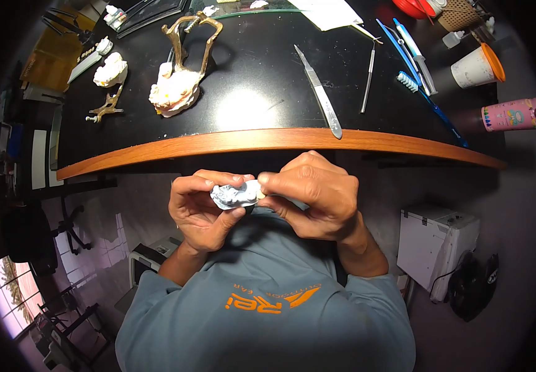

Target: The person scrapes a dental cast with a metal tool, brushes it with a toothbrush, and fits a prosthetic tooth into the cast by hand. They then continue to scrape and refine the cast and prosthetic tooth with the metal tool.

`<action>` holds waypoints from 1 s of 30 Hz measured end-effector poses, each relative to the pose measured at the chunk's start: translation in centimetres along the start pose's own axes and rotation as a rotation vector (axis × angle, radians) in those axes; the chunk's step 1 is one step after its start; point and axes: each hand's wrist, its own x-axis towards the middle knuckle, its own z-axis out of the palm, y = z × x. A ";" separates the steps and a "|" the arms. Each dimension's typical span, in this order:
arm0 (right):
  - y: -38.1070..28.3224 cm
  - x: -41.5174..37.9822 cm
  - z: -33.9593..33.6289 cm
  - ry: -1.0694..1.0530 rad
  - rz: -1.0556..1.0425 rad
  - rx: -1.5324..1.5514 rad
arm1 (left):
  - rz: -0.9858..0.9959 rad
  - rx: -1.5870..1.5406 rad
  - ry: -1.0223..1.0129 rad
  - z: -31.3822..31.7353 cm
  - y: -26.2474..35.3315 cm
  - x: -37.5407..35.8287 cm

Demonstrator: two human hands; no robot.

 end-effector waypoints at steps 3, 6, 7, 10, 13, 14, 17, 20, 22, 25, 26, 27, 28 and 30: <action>0.2 -0.6 -0.1 -0.019 0.086 0.071 | -0.025 -0.014 -0.005 -0.2 -0.1 0.0; 0.4 -0.6 0.0 -0.023 0.103 0.087 | -0.055 -0.036 0.003 -0.1 0.0 -0.2; 0.2 -0.4 -0.2 -0.041 0.141 0.091 | -0.064 -0.043 0.007 -0.1 0.0 -0.1; 0.3 -0.4 -0.4 -0.086 0.169 0.068 | -0.057 -0.026 -0.013 -0.3 0.0 -0.2; -0.2 -0.3 -0.4 -0.095 0.260 0.089 | -0.033 -0.046 -0.016 -0.3 -0.2 -0.3; -0.3 -0.4 -0.5 -0.109 0.281 0.091 | -0.033 -0.049 -0.016 -0.3 -0.2 -0.3; -0.3 -0.4 -0.5 -0.113 0.293 0.111 | -0.034 -0.056 -0.016 -0.3 -0.3 -0.3; -0.2 -0.3 -0.6 -0.125 0.301 0.142 | -0.060 -0.061 -0.016 -0.3 -0.2 -0.3; -0.2 -0.4 -0.5 -0.129 0.310 0.159 | -0.096 -0.069 -0.017 -0.4 -0.1 -0.3; -0.2 -0.4 -0.6 -0.137 0.311 0.157 | -0.135 -0.106 -0.012 -0.4 -0.1 -0.3; -0.2 -0.4 -0.7 -0.140 0.308 0.151 | -0.135 -0.105 -0.008 -0.4 -0.2 -0.3; -0.2 -0.4 -0.6 -0.134 0.317 0.151 | -0.136 -0.103 -0.004 -0.4 -0.2 -0.3; -0.2 -0.4 -0.6 -0.127 0.326 0.152 | -0.138 -0.100 0.000 -0.4 -0.2 -0.4; -0.3 -0.5 -0.5 -0.119 0.336 0.153 | -0.131 -0.083 0.010 -0.4 -0.2 -0.4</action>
